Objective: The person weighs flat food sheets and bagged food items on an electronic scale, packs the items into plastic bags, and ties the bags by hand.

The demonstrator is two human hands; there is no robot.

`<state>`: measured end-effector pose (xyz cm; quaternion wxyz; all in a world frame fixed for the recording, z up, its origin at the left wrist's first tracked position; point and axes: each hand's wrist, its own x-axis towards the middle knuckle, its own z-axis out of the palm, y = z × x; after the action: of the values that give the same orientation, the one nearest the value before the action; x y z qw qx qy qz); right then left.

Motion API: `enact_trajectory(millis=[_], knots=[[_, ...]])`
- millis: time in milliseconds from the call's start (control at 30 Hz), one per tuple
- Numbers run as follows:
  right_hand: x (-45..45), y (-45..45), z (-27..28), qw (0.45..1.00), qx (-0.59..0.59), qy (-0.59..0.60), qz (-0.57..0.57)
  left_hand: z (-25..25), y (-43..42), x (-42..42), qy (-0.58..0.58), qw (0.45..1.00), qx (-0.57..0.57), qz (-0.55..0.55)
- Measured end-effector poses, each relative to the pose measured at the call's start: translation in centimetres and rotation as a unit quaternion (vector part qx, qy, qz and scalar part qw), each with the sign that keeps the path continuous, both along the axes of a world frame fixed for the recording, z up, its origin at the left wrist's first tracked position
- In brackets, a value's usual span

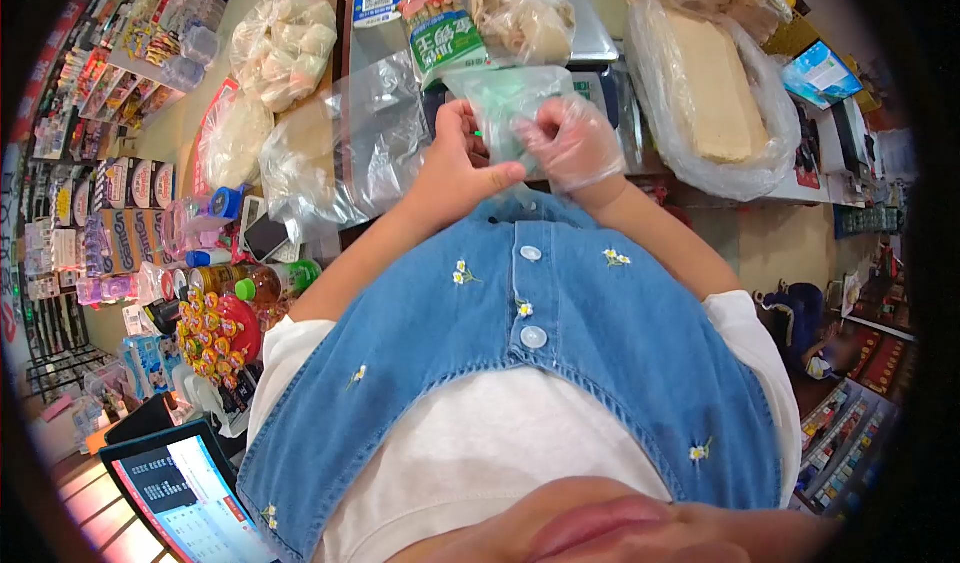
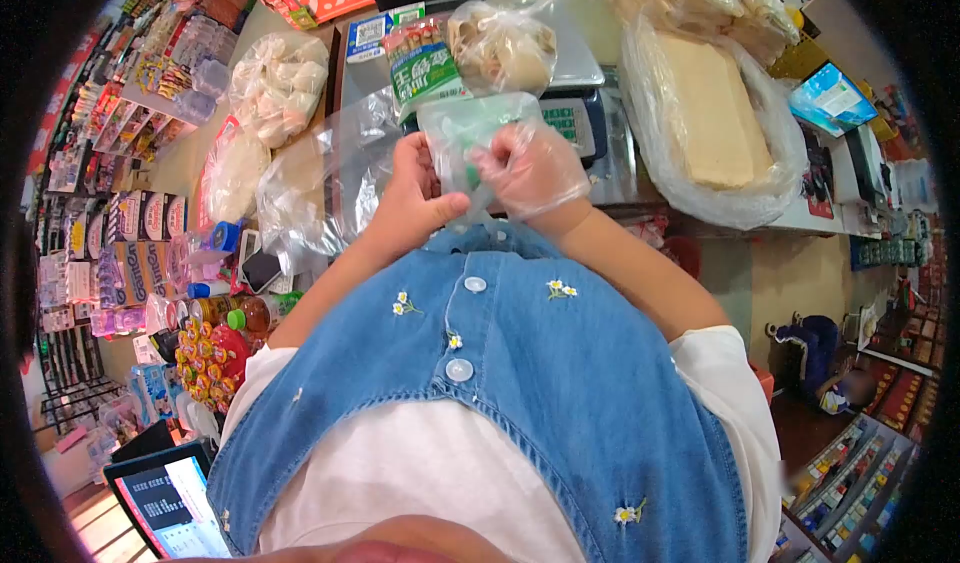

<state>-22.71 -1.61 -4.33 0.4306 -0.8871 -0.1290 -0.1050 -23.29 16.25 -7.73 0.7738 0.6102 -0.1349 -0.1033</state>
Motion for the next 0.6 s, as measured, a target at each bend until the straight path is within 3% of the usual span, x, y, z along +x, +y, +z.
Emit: enact_trajectory(millis=[33, 67, 100, 133, 167, 233, 267, 300, 333, 367, 400, 500, 533, 567, 600], knots=[[0.2, -0.2, 0.2, 0.998, -0.058, -0.013, 0.012, 0.5, -0.2, 0.0, -0.007, 1.0, -0.001, 0.001], [0.5, -0.7, 0.3, 0.996, -0.084, -0.032, 0.02, 1.2, -0.3, 0.1, -0.12, 0.978, 0.149, 0.083], [0.9, -1.1, 0.5, 0.996, -0.085, -0.036, 0.021, 2.1, -0.6, 0.2, -0.225, 0.915, 0.293, 0.163], [1.0, -1.7, 0.5, 0.989, -0.102, -0.093, 0.052, 3.5, -1.0, 0.3, -0.309, 0.862, 0.323, 0.237], [1.0, -2.2, 0.4, 0.979, -0.119, -0.145, 0.082, 3.9, -1.2, 0.6, -0.306, 0.864, 0.324, 0.236], [1.0, -3.3, 0.3, 0.981, -0.117, -0.137, 0.077, 4.1, -1.5, 1.3, -0.351, 0.835, 0.413, 0.1], [1.1, -3.8, 0.4, 0.978, -0.102, -0.163, 0.086, 3.3, -2.4, 1.1, -0.22, 0.888, 0.402, 0.019], [1.4, -4.3, 0.5, 0.973, -0.086, -0.193, 0.096, 3.2, -3.0, 1.1, -0.221, 0.888, 0.402, 0.023], [1.6, -4.7, 0.7, 0.977, -0.054, -0.18, 0.102, 3.3, -3.5, 1.2, -0.049, 0.937, 0.345, -0.04], [1.7, -5.1, 0.8, 0.975, -0.054, -0.186, 0.104, 3.2, -4.1, 1.5, 0.124, 0.948, 0.274, -0.103], [1.6, -5.4, 0.8, 0.983, -0.018, -0.144, 0.109, -1.0, -4.4, 2.0, 0.03, 0.97, 0.228, -0.077], [1.7, -6.2, 0.6, 0.986, 0.02, -0.104, 0.128, -1.0, -5.2, 2.4, 0.043, 0.979, 0.192, -0.055], [1.9, -6.4, 0.5, 0.984, 0.019, -0.112, 0.141, -0.1, -5.1, 2.1, 0.161, 0.983, 0.074, -0.036], [2.1, -6.7, 0.3, 0.983, 0.02, -0.11, 0.147, -0.2, -5.0, 2.2, 0.164, 0.983, 0.073, -0.03], [2.5, -7.2, -0.2, 0.99, 0.031, -0.103, 0.093, -0.4, -4.8, 2.6, 0.202, 0.969, -0.135, 0.037]])
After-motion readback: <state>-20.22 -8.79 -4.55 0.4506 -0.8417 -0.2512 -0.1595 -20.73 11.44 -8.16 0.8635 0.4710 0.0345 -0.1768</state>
